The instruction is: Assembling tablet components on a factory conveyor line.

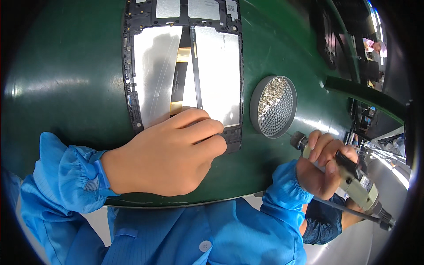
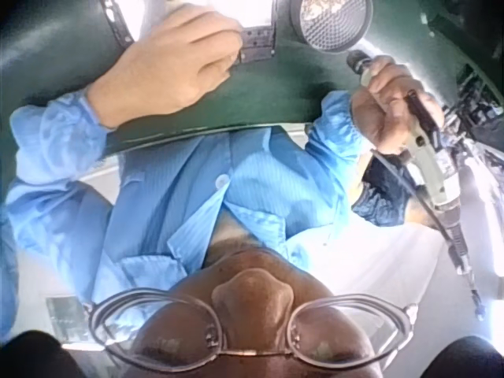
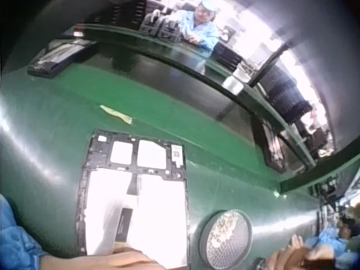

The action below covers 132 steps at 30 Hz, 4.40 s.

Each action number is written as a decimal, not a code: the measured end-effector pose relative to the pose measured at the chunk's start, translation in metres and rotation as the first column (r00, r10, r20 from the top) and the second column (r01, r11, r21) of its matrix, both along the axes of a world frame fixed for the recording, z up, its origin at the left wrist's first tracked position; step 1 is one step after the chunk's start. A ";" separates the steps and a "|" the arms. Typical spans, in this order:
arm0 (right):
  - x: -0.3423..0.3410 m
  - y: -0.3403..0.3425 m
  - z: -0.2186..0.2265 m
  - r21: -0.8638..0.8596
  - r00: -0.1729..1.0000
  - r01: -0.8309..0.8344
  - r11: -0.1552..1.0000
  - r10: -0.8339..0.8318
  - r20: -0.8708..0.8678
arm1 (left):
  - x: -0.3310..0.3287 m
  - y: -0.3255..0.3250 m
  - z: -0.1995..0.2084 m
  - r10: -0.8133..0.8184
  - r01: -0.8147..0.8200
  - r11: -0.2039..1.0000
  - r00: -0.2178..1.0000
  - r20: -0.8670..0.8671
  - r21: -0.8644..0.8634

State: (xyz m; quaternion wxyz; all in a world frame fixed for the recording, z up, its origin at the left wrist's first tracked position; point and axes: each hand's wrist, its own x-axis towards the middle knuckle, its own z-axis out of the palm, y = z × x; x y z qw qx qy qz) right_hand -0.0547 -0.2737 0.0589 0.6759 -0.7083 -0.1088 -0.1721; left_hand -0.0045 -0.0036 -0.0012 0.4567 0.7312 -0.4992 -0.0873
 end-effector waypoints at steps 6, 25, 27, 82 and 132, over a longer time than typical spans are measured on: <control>-0.004 -0.011 -0.014 0.118 0.998 0.065 0.991 -0.067 0.014 | -0.007 0.002 0.004 0.023 -0.031 0.999 0.973 0.230 0.032; -0.009 -0.007 -0.024 0.147 0.992 0.092 0.985 -0.104 0.077 | -0.086 -0.018 0.015 0.276 -0.456 0.840 0.825 0.493 0.293; -0.010 -0.006 -0.023 0.149 0.990 0.090 0.985 -0.105 0.094 | -0.087 -0.022 0.017 0.296 -0.482 0.828 0.810 0.506 0.287; -0.003 -0.019 -0.035 0.138 0.905 0.426 0.894 -0.421 -0.068 | 0.008 0.019 -0.005 0.475 -0.679 0.699 0.677 0.563 0.227; -0.009 -0.025 -0.030 0.173 0.925 0.379 0.909 -0.375 -0.058 | 0.018 -0.021 0.013 0.594 -0.674 0.702 0.732 0.335 0.228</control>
